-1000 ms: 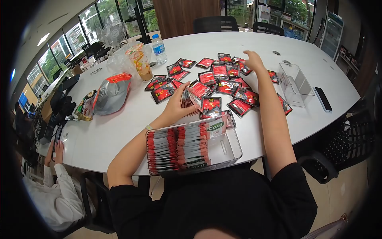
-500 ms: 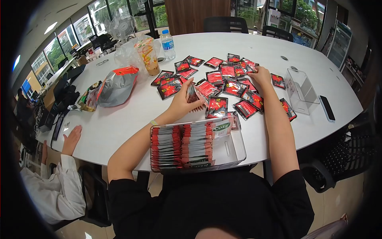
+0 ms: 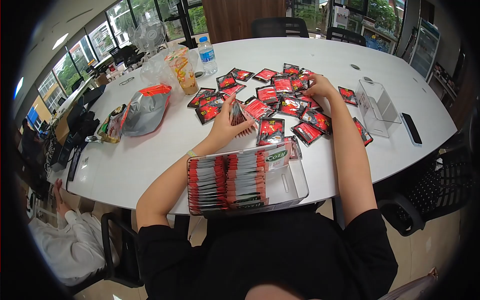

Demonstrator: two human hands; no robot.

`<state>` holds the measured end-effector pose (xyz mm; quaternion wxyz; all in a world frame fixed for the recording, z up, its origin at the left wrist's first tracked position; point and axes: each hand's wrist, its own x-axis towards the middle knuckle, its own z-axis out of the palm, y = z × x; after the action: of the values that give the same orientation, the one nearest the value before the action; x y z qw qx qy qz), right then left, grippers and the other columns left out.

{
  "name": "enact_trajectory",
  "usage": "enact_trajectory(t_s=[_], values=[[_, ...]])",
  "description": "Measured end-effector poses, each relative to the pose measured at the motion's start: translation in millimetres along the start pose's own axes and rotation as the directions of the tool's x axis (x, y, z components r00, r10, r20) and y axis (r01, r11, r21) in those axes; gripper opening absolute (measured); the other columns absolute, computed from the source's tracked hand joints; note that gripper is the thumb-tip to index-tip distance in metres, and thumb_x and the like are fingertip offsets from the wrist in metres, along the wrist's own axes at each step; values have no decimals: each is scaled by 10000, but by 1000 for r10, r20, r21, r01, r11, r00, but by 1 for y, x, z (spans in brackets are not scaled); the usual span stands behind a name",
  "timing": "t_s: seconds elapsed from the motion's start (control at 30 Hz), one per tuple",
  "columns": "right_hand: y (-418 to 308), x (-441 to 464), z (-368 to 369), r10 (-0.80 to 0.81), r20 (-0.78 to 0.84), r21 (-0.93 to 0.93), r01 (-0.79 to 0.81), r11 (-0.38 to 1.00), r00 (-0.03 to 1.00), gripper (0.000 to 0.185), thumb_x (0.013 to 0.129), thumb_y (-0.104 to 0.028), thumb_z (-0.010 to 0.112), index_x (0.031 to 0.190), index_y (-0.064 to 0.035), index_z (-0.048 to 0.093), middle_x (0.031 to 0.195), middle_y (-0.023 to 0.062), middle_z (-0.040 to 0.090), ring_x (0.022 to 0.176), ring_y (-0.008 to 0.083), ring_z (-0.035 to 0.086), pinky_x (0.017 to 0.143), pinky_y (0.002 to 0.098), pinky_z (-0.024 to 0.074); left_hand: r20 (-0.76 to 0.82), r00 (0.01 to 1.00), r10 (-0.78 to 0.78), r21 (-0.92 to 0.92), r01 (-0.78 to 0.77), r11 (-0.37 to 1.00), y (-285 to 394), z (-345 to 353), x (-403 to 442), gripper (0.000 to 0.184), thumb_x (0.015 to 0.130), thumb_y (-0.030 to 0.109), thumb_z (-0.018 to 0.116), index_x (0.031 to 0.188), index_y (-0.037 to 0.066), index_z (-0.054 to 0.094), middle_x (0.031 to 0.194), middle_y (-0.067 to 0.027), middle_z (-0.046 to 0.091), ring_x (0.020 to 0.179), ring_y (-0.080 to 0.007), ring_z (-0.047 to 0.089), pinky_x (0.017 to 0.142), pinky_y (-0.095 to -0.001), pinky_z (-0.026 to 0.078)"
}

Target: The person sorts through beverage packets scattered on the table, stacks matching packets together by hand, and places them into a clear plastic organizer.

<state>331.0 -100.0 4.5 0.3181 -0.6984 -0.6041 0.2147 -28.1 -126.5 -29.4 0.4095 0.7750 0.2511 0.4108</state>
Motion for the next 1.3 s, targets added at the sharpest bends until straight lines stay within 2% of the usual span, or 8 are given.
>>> enact_trajectory(t_s=[0.13,0.33,0.47,0.77,0.9,0.97,1.23,1.3], values=[[15,13,-1,38,-26,-43,-39,998,999,797,555,-25,783,1257,63,416,791,160,624,596,157,603,521,263,474,14,1000,-8,-39,8,999,2,1,0,894,754,253,715,1373,-24,133,1147,-125,500,1016,-168,538,878,-277,420],[-25,-11,-22,6,141,-174,18,985,990,179,636,-189,655,572,-26,616,597,59,581,549,127,564,499,264,461,27,999,-30,-51,32,998,3,0,0,898,756,241,714,1374,-22,118,1146,-122,496,1006,-162,538,870,-281,426],[-43,-12,-33,20,305,-180,36,983,952,130,683,-141,617,704,-14,636,619,27,570,564,101,541,519,228,461,14,1000,-7,-44,8,999,5,0,-1,888,760,236,710,1379,-6,120,1151,-122,493,1012,-162,534,878,-287,421],[-106,-28,23,-443,466,564,129,816,766,114,791,-65,600,882,-13,556,790,11,590,693,79,588,595,198,481,24,1000,-19,-210,24,977,2,-4,-1,750,805,162,652,1366,25,174,1228,-119,454,1088,-154,473,932,-282,365],[-120,-31,69,-421,560,581,24,814,714,93,777,-32,610,836,-8,542,775,17,613,704,85,600,608,206,476,44,999,-10,-145,16,989,3,-6,-1,667,798,147,622,1349,29,266,1242,-108,449,1126,-160,443,952,-283,349],[-120,-22,82,-466,671,431,208,878,576,109,759,-40,640,790,-14,539,736,28,628,696,95,604,639,217,472,87,996,21,-73,-15,997,5,-7,-1,620,798,112,595,1337,29,302,1249,-93,444,1133,-136,422,961,-269,334],[-158,-60,32,-326,602,-8,414,910,729,142,689,-25,663,693,7,524,701,79,629,645,125,626,557,238,475,135,983,-125,-49,133,990,21,-6,-5,607,757,70,548,1313,1,313,1228,-110,452,1100,-135,447,951,-266,345],[-171,-77,15,-445,485,4,508,862,752,250,651,21,651,850,31,499,721,113,596,658,168,639,557,260,530,129,988,-81,-37,86,996,17,-6,-5,609,756,73,550,1312,0,312,1218,-116,456,1099,-137,448,949,-266,348]])
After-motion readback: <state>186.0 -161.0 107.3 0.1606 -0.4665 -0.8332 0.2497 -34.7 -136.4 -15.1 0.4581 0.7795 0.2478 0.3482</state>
